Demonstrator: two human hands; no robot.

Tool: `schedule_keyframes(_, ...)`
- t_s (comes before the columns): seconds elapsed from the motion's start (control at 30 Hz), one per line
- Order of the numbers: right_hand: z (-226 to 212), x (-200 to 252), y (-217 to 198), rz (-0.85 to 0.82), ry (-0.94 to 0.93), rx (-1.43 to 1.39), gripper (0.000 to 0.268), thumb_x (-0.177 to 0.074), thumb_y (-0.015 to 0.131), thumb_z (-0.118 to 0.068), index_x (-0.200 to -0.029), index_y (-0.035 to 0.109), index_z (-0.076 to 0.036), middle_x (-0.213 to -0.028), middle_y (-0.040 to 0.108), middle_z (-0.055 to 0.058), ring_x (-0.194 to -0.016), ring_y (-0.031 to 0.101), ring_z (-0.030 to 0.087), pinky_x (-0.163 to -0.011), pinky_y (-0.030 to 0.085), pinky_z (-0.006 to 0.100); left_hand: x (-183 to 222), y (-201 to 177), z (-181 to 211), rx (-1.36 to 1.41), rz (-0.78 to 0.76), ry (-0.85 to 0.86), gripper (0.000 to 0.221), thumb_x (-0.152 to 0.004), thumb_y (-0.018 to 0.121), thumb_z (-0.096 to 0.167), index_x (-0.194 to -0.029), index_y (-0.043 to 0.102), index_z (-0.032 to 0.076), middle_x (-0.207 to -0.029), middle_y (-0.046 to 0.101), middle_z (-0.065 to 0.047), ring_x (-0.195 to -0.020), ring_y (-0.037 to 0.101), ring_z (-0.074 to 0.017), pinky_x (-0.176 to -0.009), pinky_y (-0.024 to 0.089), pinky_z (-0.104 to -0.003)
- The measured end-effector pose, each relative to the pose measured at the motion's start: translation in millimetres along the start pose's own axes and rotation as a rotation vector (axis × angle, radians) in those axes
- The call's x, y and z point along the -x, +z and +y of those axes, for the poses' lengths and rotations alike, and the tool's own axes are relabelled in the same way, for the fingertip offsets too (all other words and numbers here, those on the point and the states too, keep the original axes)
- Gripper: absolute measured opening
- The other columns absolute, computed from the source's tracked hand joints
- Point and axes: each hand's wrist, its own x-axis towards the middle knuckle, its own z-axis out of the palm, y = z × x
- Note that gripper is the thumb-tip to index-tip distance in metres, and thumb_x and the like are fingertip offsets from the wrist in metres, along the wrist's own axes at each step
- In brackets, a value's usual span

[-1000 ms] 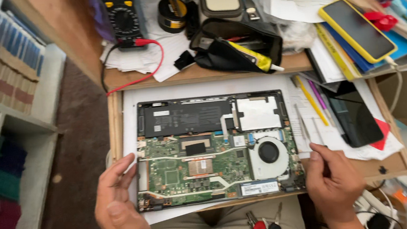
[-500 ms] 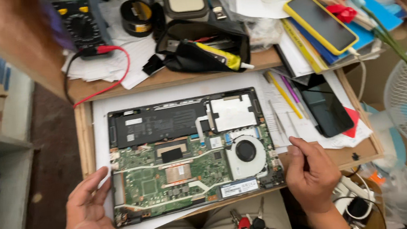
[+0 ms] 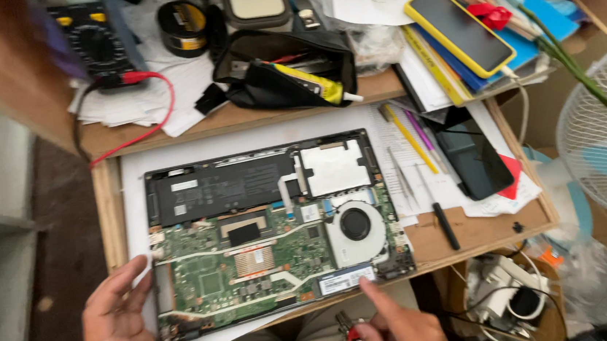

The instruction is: The person manipulates internal components of a laptop using a screwdriver and tweezers, including connecting cables and securing a battery.

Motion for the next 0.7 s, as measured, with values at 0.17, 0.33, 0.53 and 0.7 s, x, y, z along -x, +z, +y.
schedule_keyframes(0.17, 20.5, 8.7, 32.6, -0.01, -0.081, -0.036, 0.056, -0.077, 0.079, -0.022, -0.132, 0.069, -0.028, -0.049, 0.061, -0.014, -0.038, 0.046, 0.002, -0.049, 0.052, 0.018, -2.1, -5.4, 9.8, 0.096, -0.017, -0.078, 0.089, -0.1, 0.032, 0.071, -0.131, 0.053, -0.009, -0.137, 0.057, -0.026, -0.131, 0.061, -0.0363, -0.111, 0.053, -0.042)
schedule_keyframes(0.33, 49.5, 15.7, 54.7, 0.033, 0.028, 0.019, 0.05, -0.079, 0.077, -0.029, -0.127, 0.069, -0.038, -0.057, 0.071, -0.012, -0.038, 0.055, 0.009, -0.052, 0.051, 0.025, -6.9, -11.3, 11.6, 0.149, -0.052, -0.052, 0.095, -0.098, 0.03, 0.078, -0.131, 0.056, -0.008, -0.135, 0.059, -0.022, -0.129, 0.062, -0.0317, -0.108, 0.054, -0.042)
schedule_keyframes(0.53, 33.6, 19.3, 81.7, 0.044, 0.399, -0.17, 0.038, -0.084, 0.078, -0.007, -0.121, 0.078, -0.012, -0.07, 0.076, 0.011, -0.055, 0.06, 0.009, -0.059, 0.051, 0.025, -15.4, -19.7, 18.5, 0.276, -0.037, -0.063, 0.085, -0.101, 0.027, 0.067, -0.13, 0.057, -0.007, -0.13, 0.063, -0.022, -0.123, 0.063, -0.0301, -0.104, 0.053, -0.041)
schedule_keyframes(0.7, 6.6, 36.7, 102.5, 0.203, 0.352, -0.522, 0.048, -0.099, 0.066, 0.001, -0.145, 0.056, -0.008, -0.09, 0.069, 0.02, -0.071, 0.061, 0.018, -0.067, 0.043, 0.024, -21.5, -25.7, 25.1, 0.374, -0.033, -0.146, 0.085, -0.099, 0.03, 0.07, -0.127, 0.06, -0.004, -0.124, 0.068, -0.022, -0.121, 0.065, -0.0298, -0.102, 0.054, -0.043)
